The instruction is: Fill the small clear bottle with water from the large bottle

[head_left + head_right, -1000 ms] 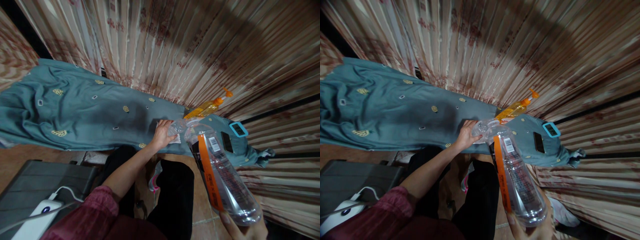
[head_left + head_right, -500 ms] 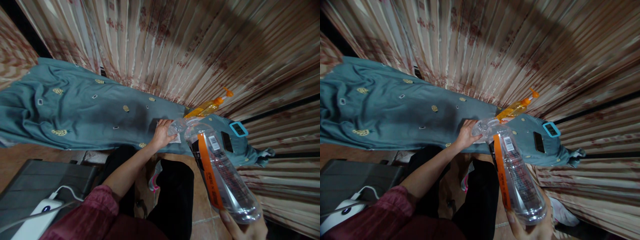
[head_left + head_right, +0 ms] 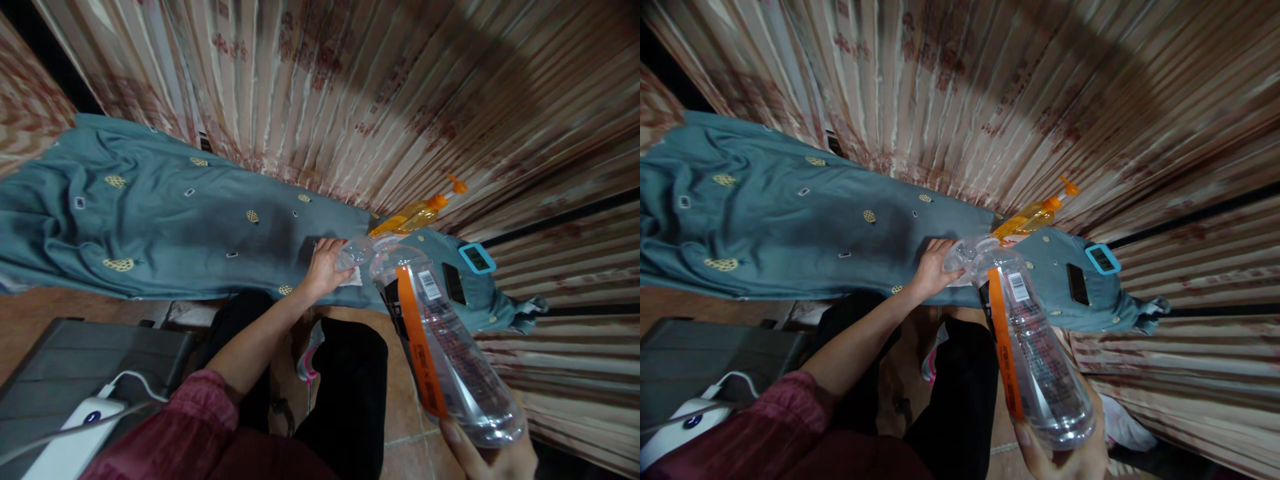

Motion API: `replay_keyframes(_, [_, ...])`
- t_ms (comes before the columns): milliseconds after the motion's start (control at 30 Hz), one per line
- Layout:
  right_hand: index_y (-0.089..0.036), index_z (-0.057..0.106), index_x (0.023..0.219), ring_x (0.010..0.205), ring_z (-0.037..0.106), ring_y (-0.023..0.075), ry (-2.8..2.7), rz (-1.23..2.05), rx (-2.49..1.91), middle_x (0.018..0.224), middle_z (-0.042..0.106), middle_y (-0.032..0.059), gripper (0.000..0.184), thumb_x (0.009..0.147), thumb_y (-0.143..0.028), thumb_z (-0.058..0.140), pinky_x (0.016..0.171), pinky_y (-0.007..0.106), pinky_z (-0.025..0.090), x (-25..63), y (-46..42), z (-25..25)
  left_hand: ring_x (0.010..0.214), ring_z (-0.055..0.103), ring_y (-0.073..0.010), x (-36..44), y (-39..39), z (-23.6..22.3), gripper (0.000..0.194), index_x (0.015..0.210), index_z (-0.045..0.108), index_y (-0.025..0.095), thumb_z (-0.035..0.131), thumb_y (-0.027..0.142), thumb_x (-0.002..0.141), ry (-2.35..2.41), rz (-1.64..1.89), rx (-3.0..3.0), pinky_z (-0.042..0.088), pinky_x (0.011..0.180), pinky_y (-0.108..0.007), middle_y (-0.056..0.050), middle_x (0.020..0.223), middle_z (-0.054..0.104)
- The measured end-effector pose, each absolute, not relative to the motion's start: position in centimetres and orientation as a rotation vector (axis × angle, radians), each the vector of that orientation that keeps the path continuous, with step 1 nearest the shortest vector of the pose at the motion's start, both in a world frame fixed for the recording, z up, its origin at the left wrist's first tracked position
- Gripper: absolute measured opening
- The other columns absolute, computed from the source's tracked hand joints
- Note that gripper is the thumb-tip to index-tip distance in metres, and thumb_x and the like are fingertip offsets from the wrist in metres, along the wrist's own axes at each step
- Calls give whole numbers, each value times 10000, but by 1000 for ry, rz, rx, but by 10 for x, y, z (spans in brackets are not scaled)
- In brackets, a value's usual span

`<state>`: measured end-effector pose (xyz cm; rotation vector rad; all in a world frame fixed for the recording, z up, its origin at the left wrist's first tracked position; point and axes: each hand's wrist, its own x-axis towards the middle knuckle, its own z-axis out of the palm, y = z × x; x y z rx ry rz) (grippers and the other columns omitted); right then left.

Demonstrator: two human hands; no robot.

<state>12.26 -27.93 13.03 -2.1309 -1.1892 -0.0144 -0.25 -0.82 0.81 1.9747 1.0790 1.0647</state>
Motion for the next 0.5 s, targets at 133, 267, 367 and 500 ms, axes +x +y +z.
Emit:
replay_keyframes(133, [-100,571,1353,1106,663,367,-1170,-13,-2132,1234,665,191,839,790,-714,676,995,510,518,119,-277,133,1163,616,-288,-2,-8,8,554,1239,625,192,845,282,738,1083,1064,1970,505,1059,-471,-85,1226,691])
replay_keyframes(267, [-86,562,1372,1076,674,359,-1162,-17,-2142,1217,675,193,891,787,-750,661,974,491,533,114,-274,136,1174,610,-290,-2,-8,8,572,1252,618,179,846,282,738,1089,1054,1976,505,1061,-468,-93,1234,688])
replay_keyframes(367, [-86,548,1392,1079,676,358,-1170,-1,-2138,1223,673,193,891,795,-737,662,976,487,533,112,-274,136,1174,612,-292,-2,-8,8,571,1249,620,194,848,269,730,1077,1066,1967,502,1063,-479,-85,1238,689])
replay_keyframes(500, [-83,546,1392,1130,666,375,-1191,-31,-2135,1264,659,208,859,806,-697,673,1008,511,521,123,-280,130,1161,616,-294,-3,-8,7,563,1244,626,197,845,269,731,1071,1071,1968,512,1046,-481,-86,1223,693])
